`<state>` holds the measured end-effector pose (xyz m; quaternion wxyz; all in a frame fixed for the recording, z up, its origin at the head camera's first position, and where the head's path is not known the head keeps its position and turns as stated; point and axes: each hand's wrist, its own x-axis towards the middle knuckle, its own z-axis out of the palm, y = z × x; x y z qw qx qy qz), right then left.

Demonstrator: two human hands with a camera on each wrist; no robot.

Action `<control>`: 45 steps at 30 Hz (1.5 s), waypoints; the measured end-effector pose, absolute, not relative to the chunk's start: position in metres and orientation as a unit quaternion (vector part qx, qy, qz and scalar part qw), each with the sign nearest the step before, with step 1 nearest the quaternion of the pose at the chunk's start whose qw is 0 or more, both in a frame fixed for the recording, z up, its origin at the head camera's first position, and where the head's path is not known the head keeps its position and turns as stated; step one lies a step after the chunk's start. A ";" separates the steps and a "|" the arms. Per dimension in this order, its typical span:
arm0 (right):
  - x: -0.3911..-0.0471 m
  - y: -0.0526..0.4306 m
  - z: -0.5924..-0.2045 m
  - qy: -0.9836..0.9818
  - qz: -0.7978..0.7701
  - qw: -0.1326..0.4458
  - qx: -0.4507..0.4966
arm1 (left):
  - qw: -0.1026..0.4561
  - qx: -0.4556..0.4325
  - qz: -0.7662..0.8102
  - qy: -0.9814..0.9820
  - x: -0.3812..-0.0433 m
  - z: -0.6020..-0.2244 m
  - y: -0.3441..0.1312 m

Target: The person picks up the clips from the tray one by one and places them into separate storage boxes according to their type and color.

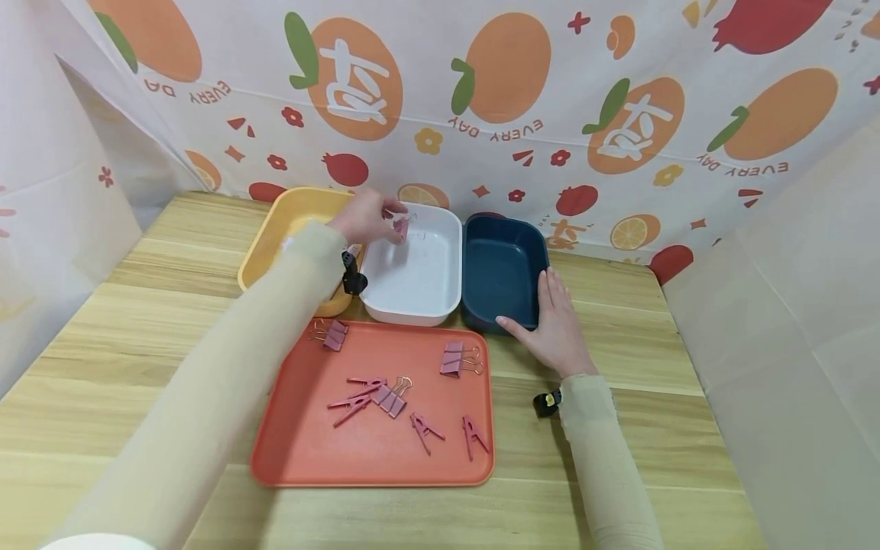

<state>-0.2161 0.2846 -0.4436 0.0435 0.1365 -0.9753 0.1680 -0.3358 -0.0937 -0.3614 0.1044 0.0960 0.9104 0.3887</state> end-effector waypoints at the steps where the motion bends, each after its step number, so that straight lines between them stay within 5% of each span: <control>1: -0.216 0.284 -0.443 -0.975 0.169 0.043 0.137 | 0.106 0.092 0.382 0.914 -0.335 -0.362 -0.093; 23: -0.215 0.283 -0.442 -0.973 0.176 0.049 0.140 | 0.074 0.160 0.379 0.908 -0.323 -0.350 -0.093; 45: -0.214 0.283 -0.441 -0.975 0.173 0.034 0.132 | 0.042 0.259 0.399 0.879 -0.275 -0.336 -0.074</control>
